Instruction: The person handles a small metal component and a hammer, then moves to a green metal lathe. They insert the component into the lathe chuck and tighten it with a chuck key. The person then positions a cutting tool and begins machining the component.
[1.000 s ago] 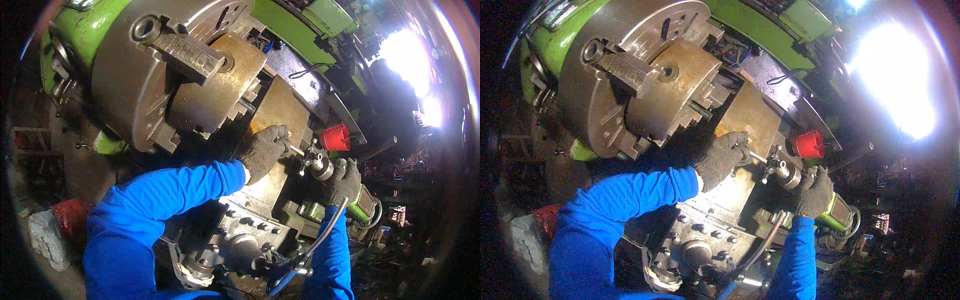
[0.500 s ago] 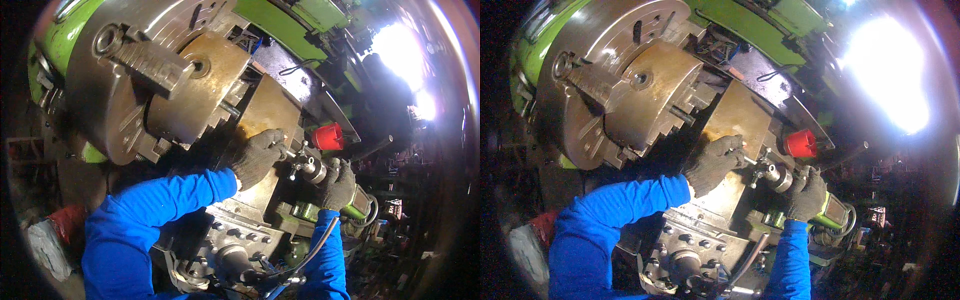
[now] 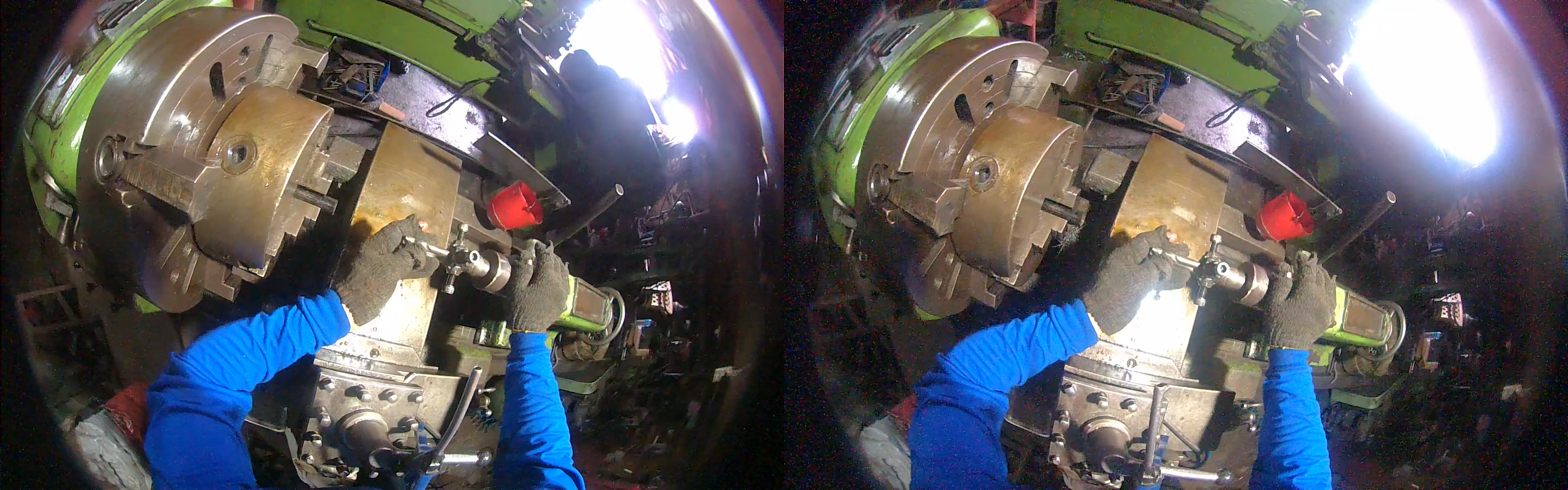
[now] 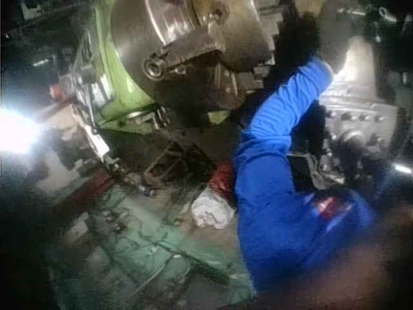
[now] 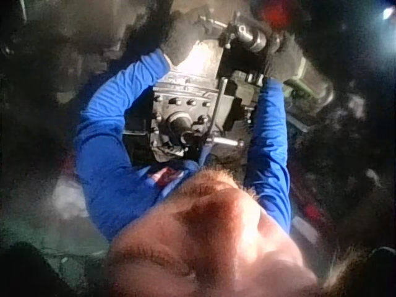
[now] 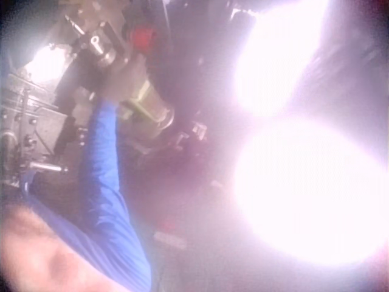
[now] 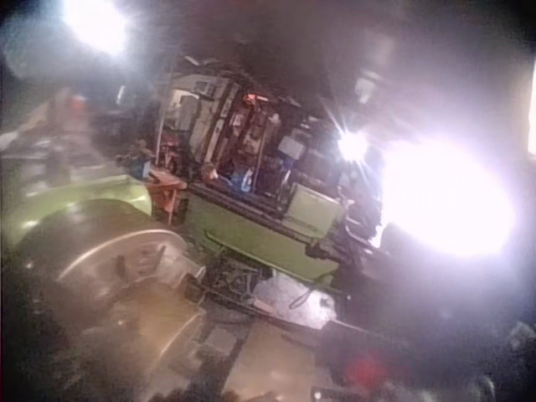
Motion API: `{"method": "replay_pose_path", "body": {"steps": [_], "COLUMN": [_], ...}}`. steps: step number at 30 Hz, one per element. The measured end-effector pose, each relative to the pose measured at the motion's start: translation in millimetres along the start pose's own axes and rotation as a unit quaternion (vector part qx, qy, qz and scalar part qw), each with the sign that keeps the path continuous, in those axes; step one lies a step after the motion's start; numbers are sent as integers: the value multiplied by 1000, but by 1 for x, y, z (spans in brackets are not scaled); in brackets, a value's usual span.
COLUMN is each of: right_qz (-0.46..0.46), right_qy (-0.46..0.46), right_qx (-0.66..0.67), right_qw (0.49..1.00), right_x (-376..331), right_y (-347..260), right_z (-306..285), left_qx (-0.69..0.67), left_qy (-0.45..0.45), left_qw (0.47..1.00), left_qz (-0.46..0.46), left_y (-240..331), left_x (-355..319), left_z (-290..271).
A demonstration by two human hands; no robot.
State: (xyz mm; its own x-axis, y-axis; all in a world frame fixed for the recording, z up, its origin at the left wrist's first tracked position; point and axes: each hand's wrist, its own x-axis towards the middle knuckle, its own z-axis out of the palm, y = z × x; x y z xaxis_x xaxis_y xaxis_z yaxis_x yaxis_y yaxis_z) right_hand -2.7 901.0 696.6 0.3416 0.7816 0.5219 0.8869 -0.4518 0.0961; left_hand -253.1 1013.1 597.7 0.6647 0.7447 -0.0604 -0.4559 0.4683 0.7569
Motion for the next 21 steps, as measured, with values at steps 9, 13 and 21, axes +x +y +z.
{"method": "replay_pose_path", "body": {"steps": [9,13,21], "right_qz": [1,-2,-4], "right_qy": [-8,7,4], "right_qx": [10,8,6], "right_qw": [1000,1000,1000], "right_x": [2,0,2], "right_y": [-3,-2,-3], "right_z": [-4,-3,-4], "left_qx": [-2,-6,41], "left_qy": [42,44,62], "left_qw": [999,999,996], "left_qz": [5,17,42], "left_y": [-6,-10,-13], "left_x": [2,4,5], "left_z": [8,9,9]}}
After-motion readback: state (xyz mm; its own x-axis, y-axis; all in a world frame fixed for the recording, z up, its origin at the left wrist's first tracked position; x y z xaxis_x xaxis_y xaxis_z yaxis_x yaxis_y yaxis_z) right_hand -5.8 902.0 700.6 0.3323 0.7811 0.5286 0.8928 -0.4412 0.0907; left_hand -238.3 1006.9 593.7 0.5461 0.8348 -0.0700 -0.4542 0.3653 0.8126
